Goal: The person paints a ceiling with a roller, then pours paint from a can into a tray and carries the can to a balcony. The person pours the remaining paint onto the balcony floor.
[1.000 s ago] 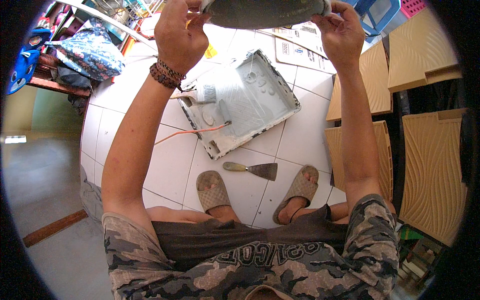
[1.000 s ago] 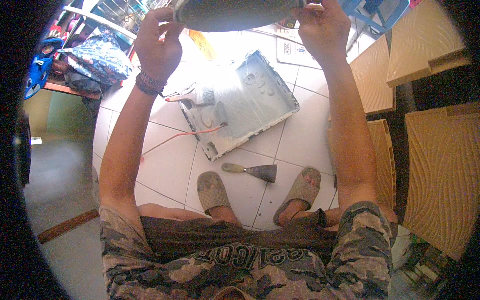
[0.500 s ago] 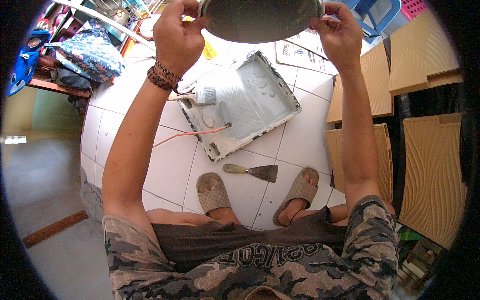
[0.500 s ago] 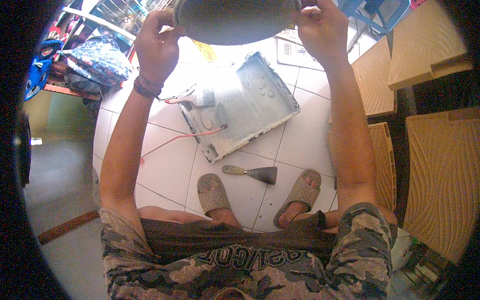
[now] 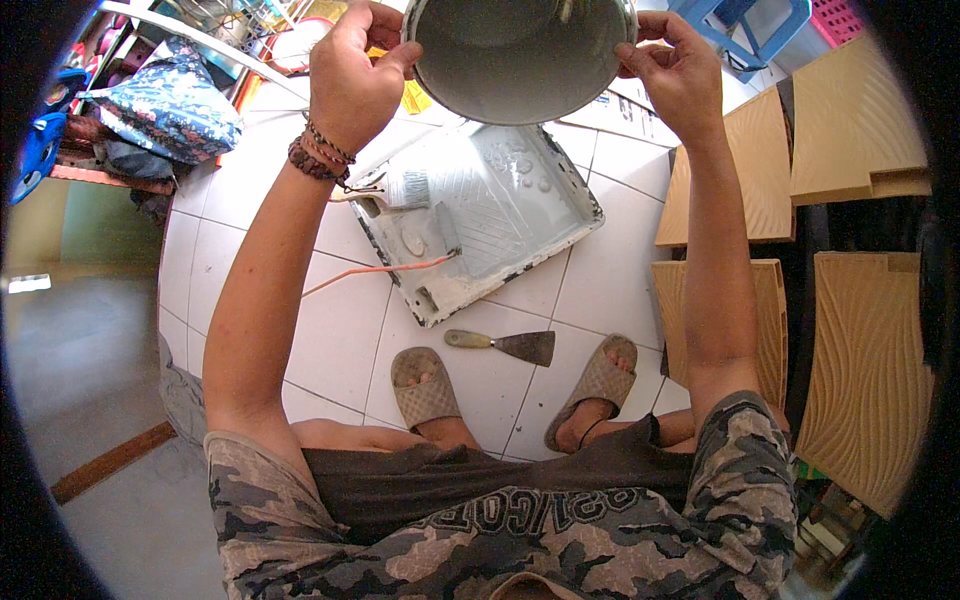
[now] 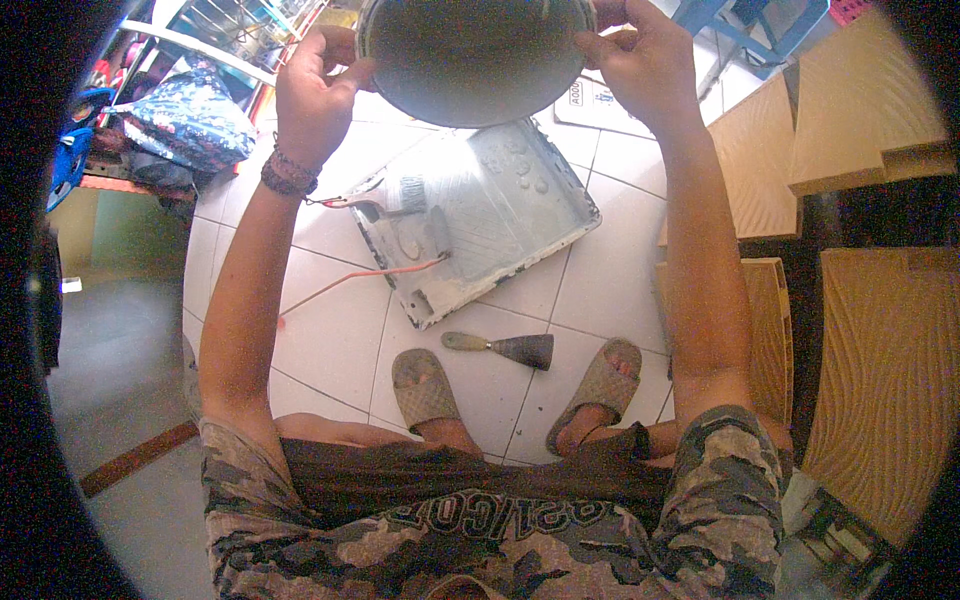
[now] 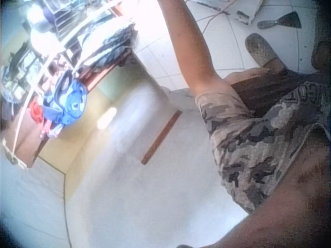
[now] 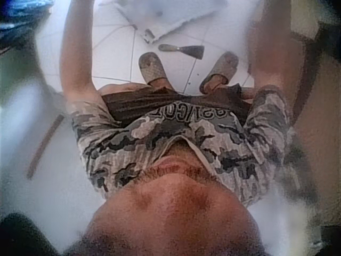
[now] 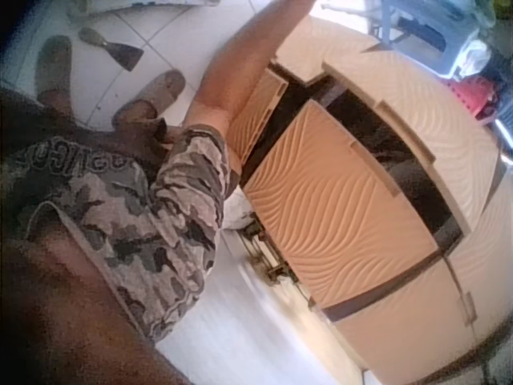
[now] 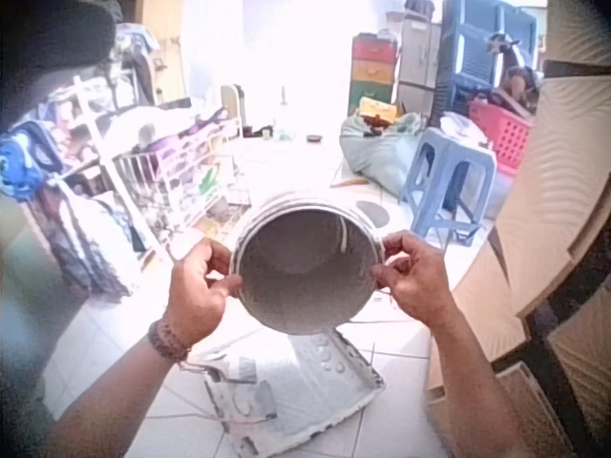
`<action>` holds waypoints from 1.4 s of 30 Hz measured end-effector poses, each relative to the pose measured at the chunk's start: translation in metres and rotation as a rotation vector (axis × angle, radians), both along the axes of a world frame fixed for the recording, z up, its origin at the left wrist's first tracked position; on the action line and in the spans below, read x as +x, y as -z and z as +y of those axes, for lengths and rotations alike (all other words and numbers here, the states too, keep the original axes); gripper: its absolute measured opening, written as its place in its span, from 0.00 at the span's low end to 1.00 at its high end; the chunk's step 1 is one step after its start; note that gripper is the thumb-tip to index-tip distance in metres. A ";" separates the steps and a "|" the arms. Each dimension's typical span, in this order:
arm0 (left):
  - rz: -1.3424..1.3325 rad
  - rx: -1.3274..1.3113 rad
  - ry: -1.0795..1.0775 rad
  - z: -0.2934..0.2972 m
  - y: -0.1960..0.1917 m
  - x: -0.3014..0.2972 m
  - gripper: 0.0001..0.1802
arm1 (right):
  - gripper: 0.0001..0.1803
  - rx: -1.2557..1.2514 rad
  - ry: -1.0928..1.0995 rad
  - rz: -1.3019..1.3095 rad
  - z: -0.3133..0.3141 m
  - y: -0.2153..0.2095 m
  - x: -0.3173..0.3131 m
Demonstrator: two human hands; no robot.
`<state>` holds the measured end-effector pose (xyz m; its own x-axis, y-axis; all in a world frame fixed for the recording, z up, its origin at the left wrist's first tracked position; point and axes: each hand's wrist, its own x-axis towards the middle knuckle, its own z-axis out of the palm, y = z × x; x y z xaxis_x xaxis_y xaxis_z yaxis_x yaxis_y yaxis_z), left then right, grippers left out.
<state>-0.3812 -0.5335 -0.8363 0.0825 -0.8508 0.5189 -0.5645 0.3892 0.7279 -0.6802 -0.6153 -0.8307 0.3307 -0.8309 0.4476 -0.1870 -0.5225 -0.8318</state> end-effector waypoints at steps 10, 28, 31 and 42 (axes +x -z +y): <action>-0.018 0.081 0.060 -0.014 0.015 0.011 0.09 | 0.17 -0.067 -0.088 0.146 -0.019 0.017 -0.013; 0.028 0.126 0.042 -0.009 0.019 0.007 0.08 | 0.19 -0.001 -0.090 0.160 -0.021 0.028 -0.006; 0.031 0.130 0.044 -0.009 0.020 0.009 0.08 | 0.19 -0.003 -0.080 0.177 -0.020 0.026 -0.004; 0.462 0.395 0.182 0.001 0.008 0.010 0.11 | 0.21 0.369 -0.125 0.137 -0.013 0.011 0.000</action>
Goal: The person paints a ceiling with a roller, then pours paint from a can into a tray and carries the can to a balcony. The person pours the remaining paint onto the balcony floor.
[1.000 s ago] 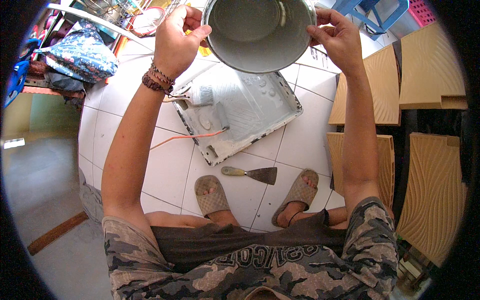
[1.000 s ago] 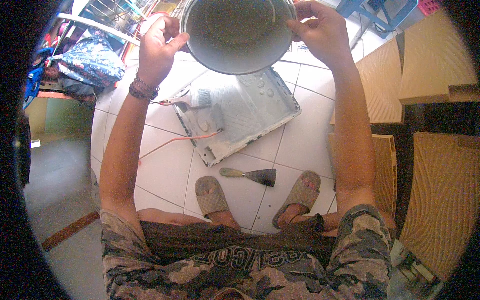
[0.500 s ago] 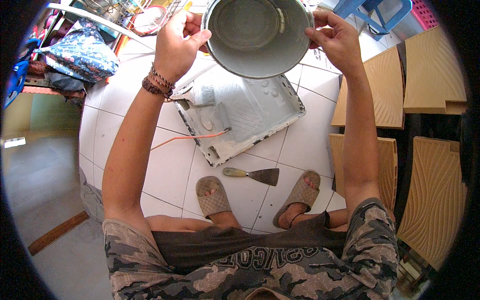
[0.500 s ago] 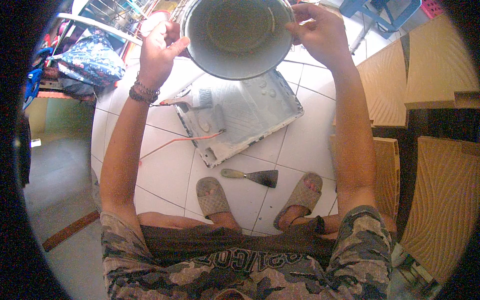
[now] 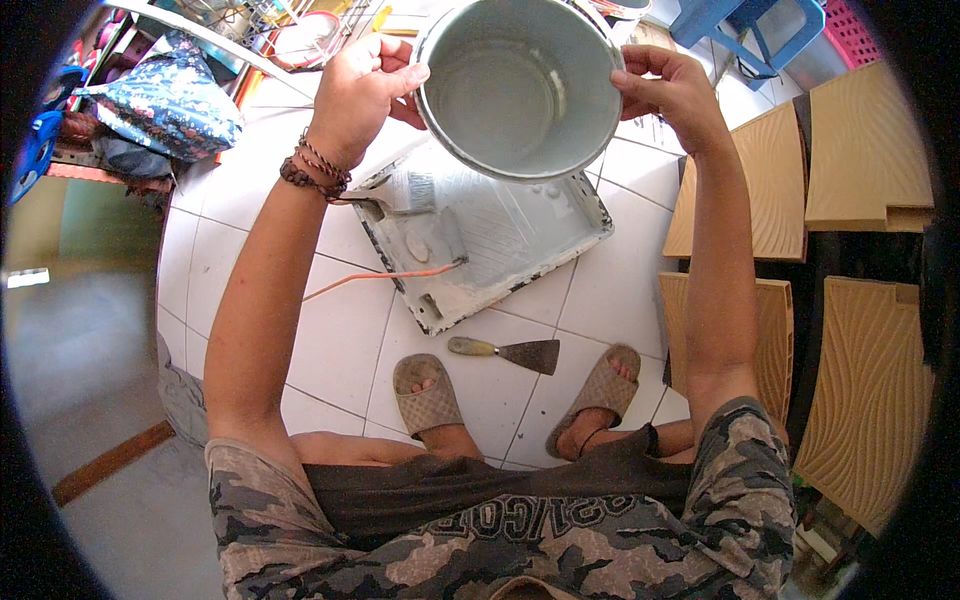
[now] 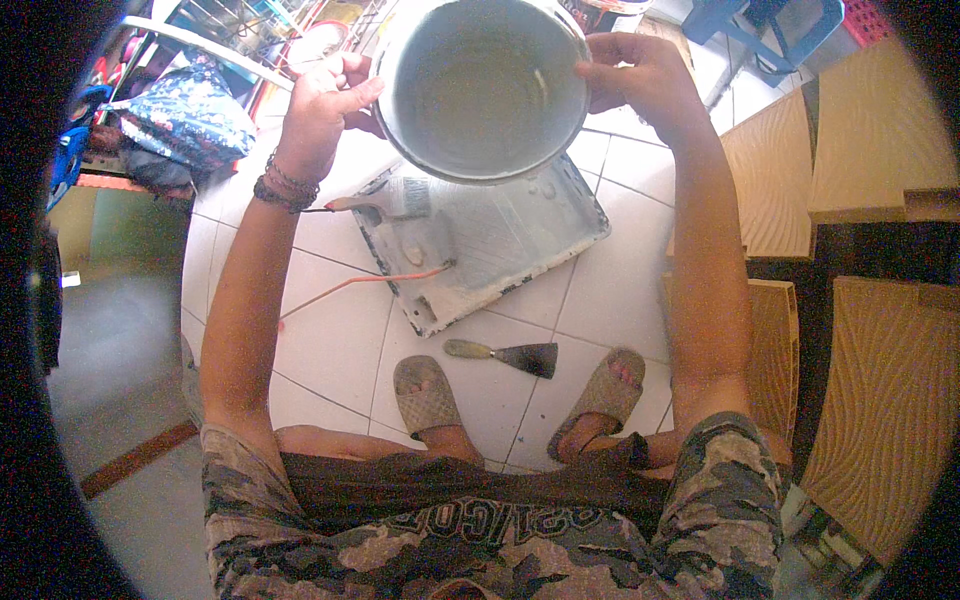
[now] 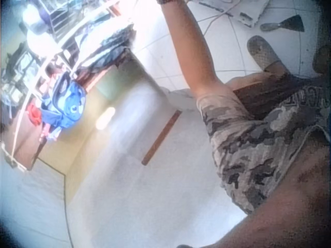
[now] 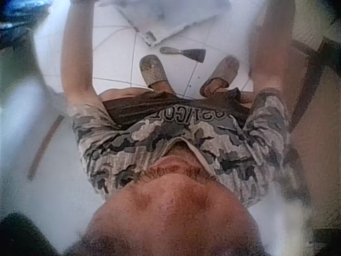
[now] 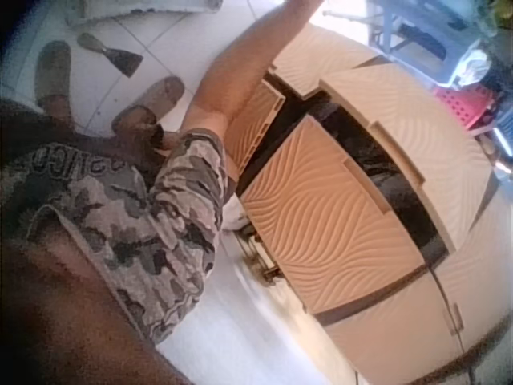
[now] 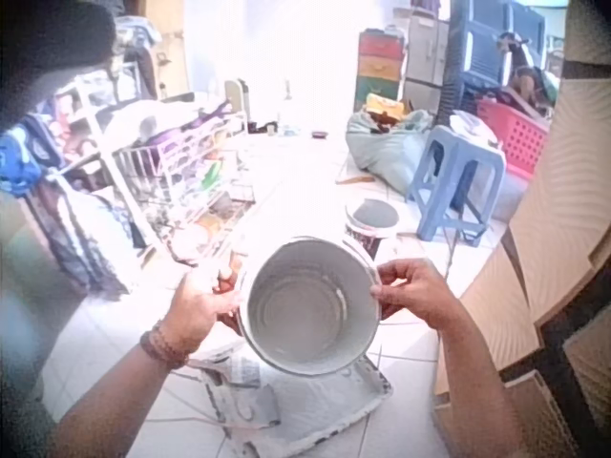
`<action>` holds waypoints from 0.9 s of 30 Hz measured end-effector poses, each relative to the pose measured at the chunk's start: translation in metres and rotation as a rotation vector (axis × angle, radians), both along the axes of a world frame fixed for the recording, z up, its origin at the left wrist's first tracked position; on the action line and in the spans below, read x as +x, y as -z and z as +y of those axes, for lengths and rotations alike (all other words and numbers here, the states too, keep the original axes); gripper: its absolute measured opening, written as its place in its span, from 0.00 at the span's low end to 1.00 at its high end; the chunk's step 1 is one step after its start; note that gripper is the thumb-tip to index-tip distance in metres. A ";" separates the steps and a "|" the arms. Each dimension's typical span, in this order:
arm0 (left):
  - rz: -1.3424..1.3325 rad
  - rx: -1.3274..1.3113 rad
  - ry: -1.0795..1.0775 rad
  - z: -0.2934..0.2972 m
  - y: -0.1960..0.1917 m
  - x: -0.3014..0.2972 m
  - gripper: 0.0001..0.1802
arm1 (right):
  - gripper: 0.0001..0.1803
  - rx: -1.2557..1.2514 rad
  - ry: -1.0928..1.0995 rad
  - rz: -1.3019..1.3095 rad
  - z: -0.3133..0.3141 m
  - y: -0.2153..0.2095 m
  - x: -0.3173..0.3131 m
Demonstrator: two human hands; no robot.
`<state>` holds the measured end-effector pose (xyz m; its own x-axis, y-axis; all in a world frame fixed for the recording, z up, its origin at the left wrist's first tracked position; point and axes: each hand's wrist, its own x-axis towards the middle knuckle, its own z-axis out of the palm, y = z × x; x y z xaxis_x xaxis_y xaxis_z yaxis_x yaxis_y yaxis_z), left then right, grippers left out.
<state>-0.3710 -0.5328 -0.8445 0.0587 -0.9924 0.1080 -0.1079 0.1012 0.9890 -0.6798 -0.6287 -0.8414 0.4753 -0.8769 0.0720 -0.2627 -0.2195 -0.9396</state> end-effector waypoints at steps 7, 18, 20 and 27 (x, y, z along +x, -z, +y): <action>0.107 0.137 -0.014 0.010 -0.006 0.003 0.11 | 0.25 0.074 -0.026 0.058 -0.001 0.009 0.003; 0.086 0.119 -0.034 0.019 -0.016 0.014 0.14 | 0.22 0.002 -0.013 0.022 0.002 -0.005 0.018; 0.067 0.082 -0.015 0.019 -0.015 0.019 0.14 | 0.20 -0.011 -0.031 -0.022 0.003 -0.011 0.019; -0.113 -0.139 -0.031 0.022 -0.030 0.025 0.09 | 0.17 -0.091 -0.037 -0.148 0.006 -0.020 0.026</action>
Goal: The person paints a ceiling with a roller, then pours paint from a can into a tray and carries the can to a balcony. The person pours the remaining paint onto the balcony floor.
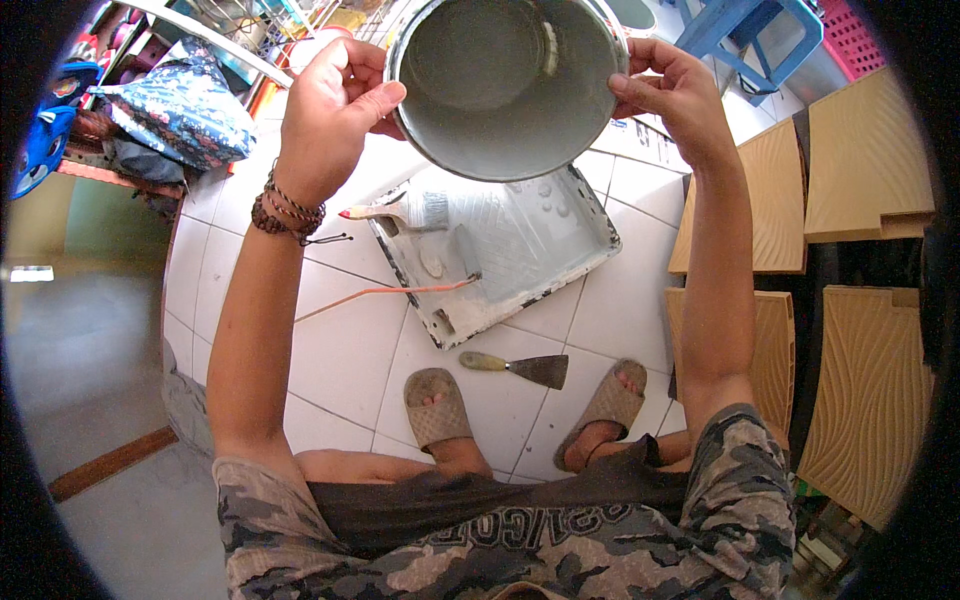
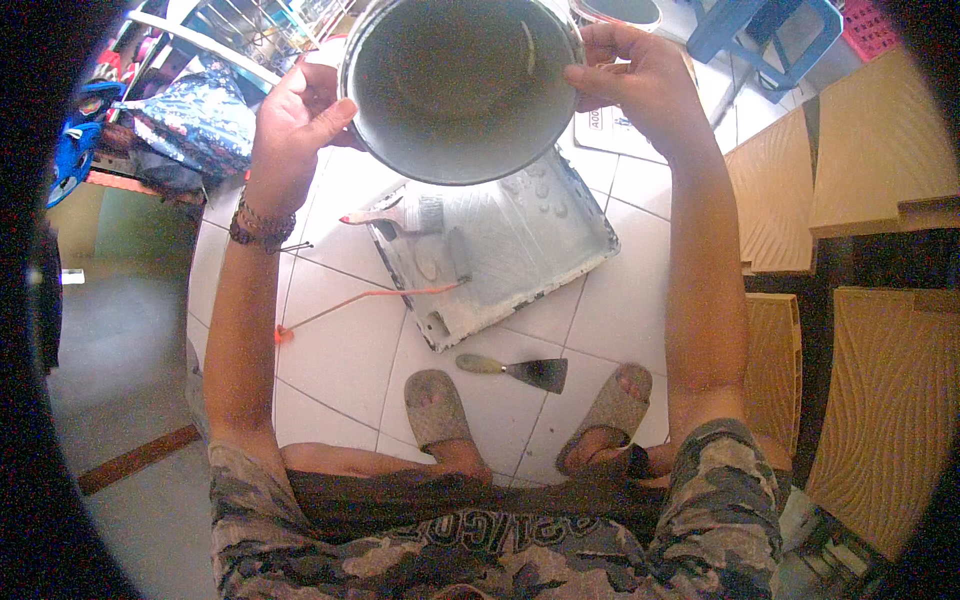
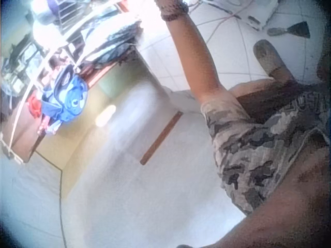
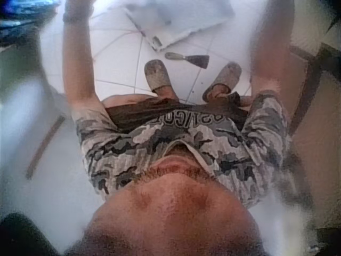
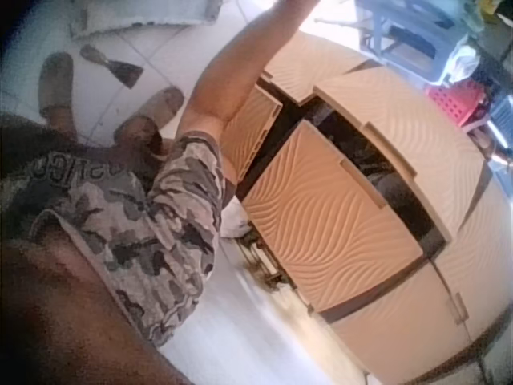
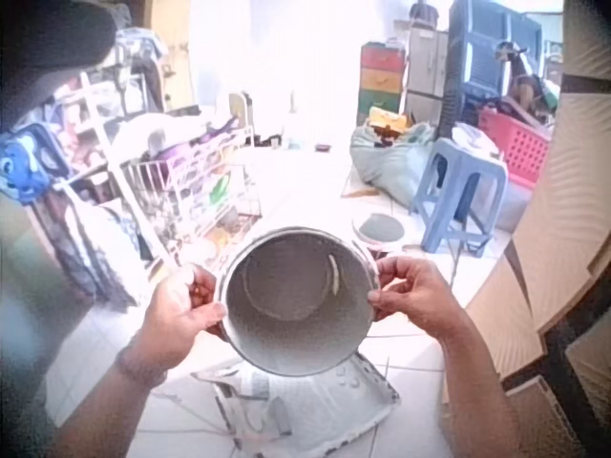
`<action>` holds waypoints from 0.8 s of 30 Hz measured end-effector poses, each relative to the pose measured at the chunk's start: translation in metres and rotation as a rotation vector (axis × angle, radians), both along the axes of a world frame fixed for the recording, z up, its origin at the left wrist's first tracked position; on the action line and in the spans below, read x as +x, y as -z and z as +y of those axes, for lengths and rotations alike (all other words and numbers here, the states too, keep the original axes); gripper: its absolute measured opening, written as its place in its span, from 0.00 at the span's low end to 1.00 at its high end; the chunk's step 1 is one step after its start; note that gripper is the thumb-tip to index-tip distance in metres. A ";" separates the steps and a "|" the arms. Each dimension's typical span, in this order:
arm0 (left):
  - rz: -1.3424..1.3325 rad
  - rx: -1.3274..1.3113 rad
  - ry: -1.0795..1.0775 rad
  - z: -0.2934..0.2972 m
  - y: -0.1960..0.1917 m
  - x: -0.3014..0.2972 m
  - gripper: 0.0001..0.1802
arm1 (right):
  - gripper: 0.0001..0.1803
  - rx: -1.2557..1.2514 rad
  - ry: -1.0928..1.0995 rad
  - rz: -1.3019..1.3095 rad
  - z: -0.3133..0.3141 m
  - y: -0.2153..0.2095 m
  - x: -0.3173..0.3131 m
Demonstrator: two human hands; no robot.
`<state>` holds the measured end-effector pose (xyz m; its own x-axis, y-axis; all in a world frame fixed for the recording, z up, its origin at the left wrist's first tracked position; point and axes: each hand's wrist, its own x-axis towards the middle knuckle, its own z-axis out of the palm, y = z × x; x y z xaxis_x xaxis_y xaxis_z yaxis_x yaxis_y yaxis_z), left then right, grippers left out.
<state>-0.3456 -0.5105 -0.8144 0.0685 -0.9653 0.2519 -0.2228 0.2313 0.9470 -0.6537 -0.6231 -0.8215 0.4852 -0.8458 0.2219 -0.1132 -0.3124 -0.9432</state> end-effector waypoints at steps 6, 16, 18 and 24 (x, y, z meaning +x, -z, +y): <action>-0.109 -0.170 -0.072 0.008 -0.011 0.001 0.10 | 0.18 -0.060 -0.046 -0.097 0.004 -0.011 0.002; -0.243 -0.480 -0.097 0.016 -0.017 -0.011 0.12 | 0.20 -0.207 -0.079 -0.098 0.004 -0.029 -0.017; -0.330 -0.519 -0.144 0.014 -0.014 -0.009 0.12 | 0.19 -0.222 -0.122 -0.126 0.005 -0.030 -0.017; -0.394 -0.559 -0.160 0.015 -0.013 -0.006 0.12 | 0.19 -0.270 -0.121 -0.098 0.006 -0.029 -0.018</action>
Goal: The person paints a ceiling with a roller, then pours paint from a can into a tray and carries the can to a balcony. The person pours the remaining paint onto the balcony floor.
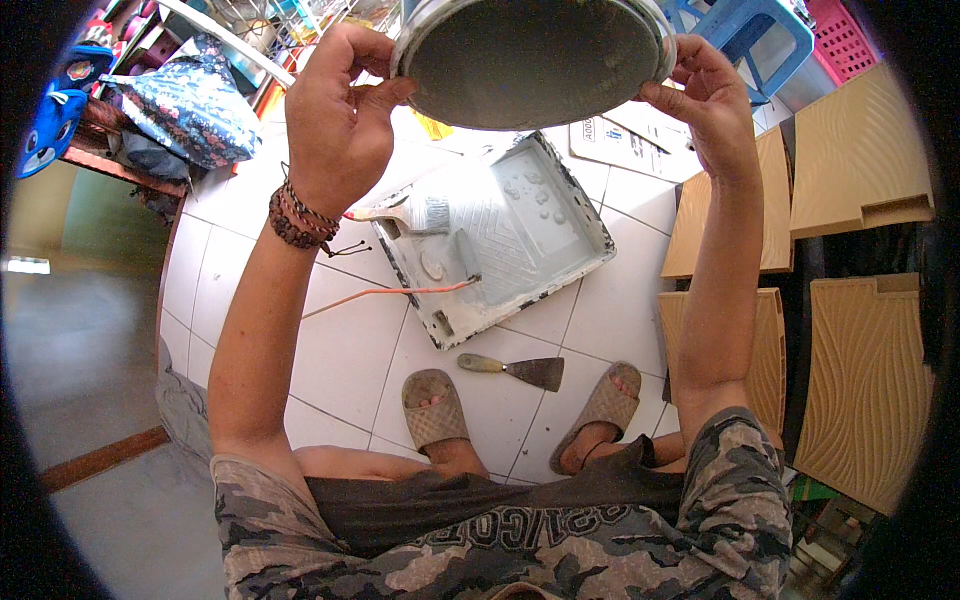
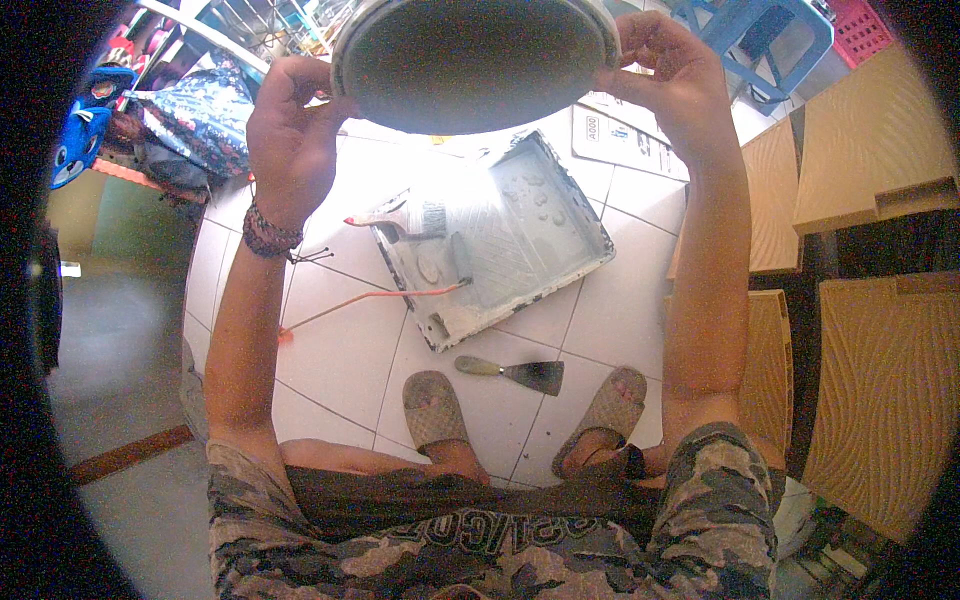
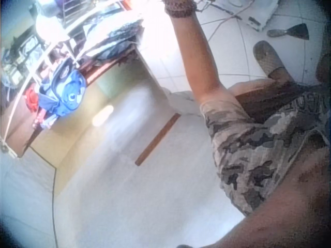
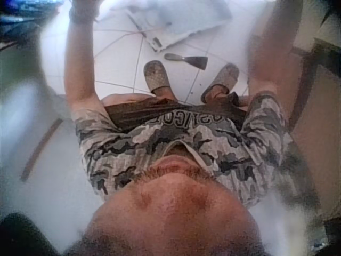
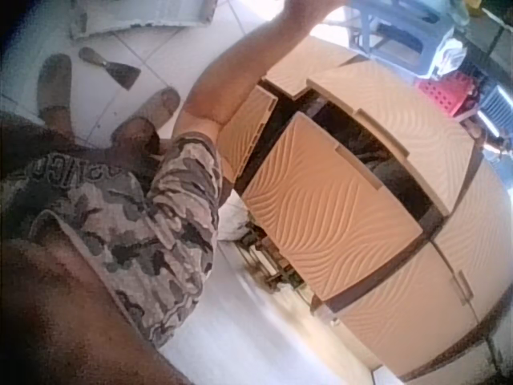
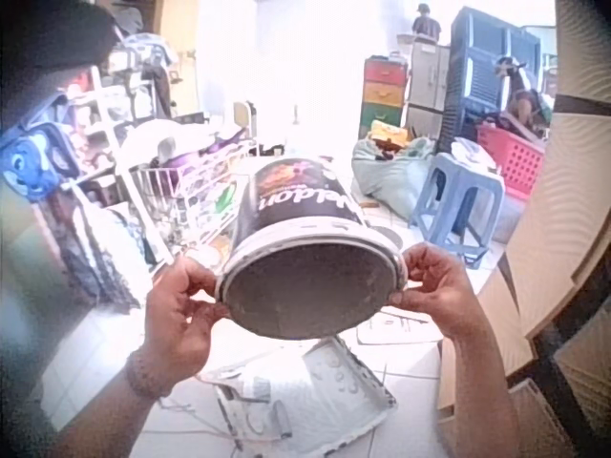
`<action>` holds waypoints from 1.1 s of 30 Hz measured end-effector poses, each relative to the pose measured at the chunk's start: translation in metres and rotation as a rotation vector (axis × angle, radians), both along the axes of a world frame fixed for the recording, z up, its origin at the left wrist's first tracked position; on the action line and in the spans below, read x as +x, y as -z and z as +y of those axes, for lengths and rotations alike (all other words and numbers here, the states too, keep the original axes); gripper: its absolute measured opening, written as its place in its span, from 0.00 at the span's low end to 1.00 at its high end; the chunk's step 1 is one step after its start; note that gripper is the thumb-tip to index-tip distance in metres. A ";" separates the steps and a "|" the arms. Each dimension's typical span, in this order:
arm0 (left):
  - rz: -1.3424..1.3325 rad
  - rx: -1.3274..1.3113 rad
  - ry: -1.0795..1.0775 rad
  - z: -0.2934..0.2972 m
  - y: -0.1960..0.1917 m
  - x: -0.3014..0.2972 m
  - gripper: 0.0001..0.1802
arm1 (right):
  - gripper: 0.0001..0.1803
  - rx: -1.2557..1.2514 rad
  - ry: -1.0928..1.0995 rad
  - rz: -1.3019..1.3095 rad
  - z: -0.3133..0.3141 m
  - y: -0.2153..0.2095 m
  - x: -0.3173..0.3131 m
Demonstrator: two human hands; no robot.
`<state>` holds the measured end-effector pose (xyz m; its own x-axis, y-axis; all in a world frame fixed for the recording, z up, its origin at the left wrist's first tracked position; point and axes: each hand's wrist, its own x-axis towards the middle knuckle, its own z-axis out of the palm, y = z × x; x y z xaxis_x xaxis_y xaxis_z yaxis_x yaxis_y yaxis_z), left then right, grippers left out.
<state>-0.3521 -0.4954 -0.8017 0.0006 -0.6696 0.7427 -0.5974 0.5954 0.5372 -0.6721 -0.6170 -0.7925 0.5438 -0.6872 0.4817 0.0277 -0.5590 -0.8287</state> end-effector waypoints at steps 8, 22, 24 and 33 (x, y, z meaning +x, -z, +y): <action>-0.053 -0.043 -0.056 0.007 -0.001 -0.002 0.12 | 0.19 0.041 0.007 -0.007 0.003 -0.001 0.003; -0.124 -0.132 -0.098 0.016 0.031 -0.004 0.10 | 0.16 0.136 -0.105 0.112 -0.003 0.018 0.005; -0.159 -0.114 -0.116 0.020 0.043 -0.003 0.10 | 0.17 0.201 -0.114 0.119 -0.003 0.029 0.010; -0.259 -0.165 -0.102 0.027 0.063 -0.001 0.15 | 0.18 0.324 -0.119 0.158 0.000 0.050 0.011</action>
<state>-0.3528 -0.4683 -0.8651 -0.1416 -0.5461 0.8257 -0.7624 0.5921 0.2609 -0.6613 -0.6175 -0.8423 0.6794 -0.7174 0.1538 -0.0650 -0.2676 -0.9613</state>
